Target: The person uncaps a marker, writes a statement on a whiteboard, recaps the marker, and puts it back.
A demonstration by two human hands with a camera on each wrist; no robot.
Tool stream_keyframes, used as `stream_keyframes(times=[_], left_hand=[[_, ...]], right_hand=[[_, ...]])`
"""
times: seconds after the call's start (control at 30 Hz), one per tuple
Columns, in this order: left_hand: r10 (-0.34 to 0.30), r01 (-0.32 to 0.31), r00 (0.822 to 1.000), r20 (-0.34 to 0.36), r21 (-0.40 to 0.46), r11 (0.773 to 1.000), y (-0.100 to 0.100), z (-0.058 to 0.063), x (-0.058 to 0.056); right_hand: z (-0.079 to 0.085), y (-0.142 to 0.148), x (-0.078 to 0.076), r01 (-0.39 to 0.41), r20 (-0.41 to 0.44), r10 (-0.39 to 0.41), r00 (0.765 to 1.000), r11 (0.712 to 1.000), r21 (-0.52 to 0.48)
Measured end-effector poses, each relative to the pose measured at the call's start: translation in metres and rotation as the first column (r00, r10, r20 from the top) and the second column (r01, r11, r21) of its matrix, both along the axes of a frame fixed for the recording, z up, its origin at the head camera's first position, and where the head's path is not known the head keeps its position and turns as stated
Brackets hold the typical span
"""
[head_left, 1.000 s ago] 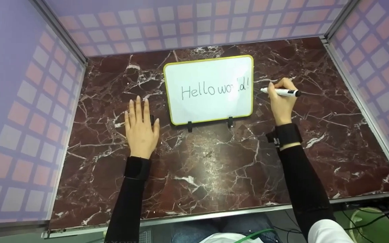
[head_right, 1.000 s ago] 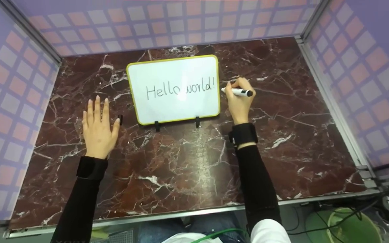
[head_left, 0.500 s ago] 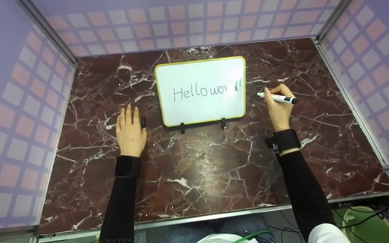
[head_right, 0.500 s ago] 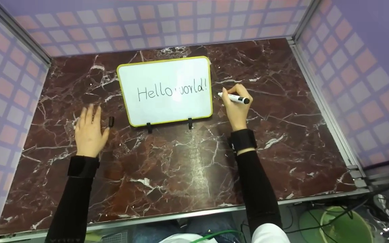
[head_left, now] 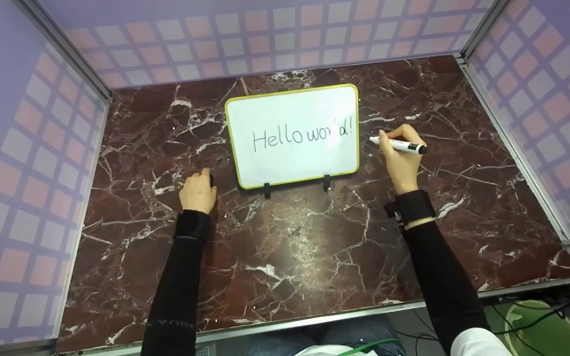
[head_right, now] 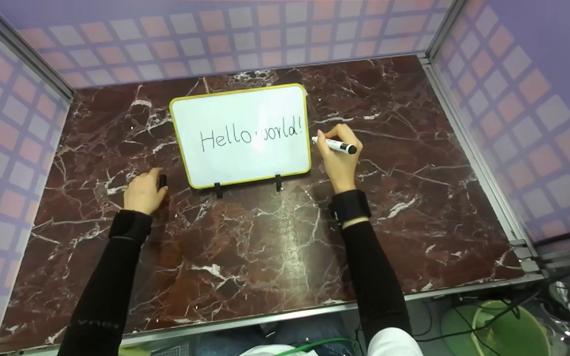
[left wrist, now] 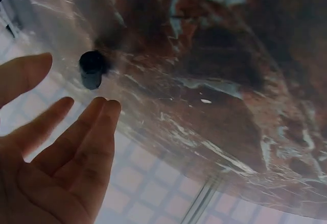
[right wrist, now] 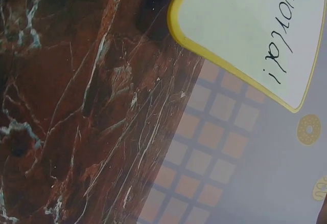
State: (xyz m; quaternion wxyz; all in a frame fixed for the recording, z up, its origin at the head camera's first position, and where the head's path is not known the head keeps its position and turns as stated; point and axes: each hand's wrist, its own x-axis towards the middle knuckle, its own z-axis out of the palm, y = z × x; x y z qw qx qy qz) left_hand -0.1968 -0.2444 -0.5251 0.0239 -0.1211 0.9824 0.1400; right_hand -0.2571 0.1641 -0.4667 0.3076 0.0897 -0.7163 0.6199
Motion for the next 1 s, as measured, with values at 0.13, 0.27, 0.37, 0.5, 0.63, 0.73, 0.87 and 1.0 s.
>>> stream_keyframes(times=[0.13, 0.27, 0.37, 0.5, 0.63, 0.73, 0.87, 1.0], left_hand=[[0.071, -0.070, 0.997, 0.029, -0.039, 0.997, -0.001, -0.003, -0.011], [0.117, -0.114, 0.992, 0.043, -0.059, 0.992, -0.004, -0.007, -0.016], [0.121, -0.119, 0.992, 0.041, -0.059, 0.991, -0.006, -0.009, -0.018], [0.092, -0.093, 0.996, -0.016, -0.055, 0.994, -0.004, -0.007, -0.015], [0.029, -0.034, 0.984, -0.174, -0.025, 0.999, 0.006, 0.013, -0.006], [-0.070, 0.083, 0.940, -0.333, 0.027, 0.996, 0.021, 0.037, 0.003], [-0.222, 0.281, 0.834, -0.505, 0.043, 0.959, 0.052, 0.068, 0.013], [-0.304, 0.376, 0.751, -0.586, 0.002, 0.927, 0.077, 0.086, 0.020]], right_hand=[[0.001, 0.000, 0.002, 0.000, -0.010, 0.001, 1.000, 1.000, 0.010], [0.001, -0.001, 0.005, -0.018, -0.009, 0.018, 1.000, 1.000, 0.013], [0.001, -0.002, 0.007, -0.033, 0.002, 0.033, 0.999, 0.999, 0.011], [0.002, -0.003, 0.008, -0.048, 0.031, 0.049, 0.998, 0.998, -0.033], [0.002, -0.005, 0.009, -0.085, 0.079, 0.100, 0.992, 0.981, -0.176], [-0.003, -0.010, 0.006, -0.158, 0.101, 0.207, 0.973, 0.920, -0.357], [-0.006, -0.024, 0.006, -0.269, 0.067, 0.355, 0.932, 0.806, -0.528], [0.000, -0.042, 0.015, -0.383, 0.019, 0.490, 0.872, 0.704, -0.598]])
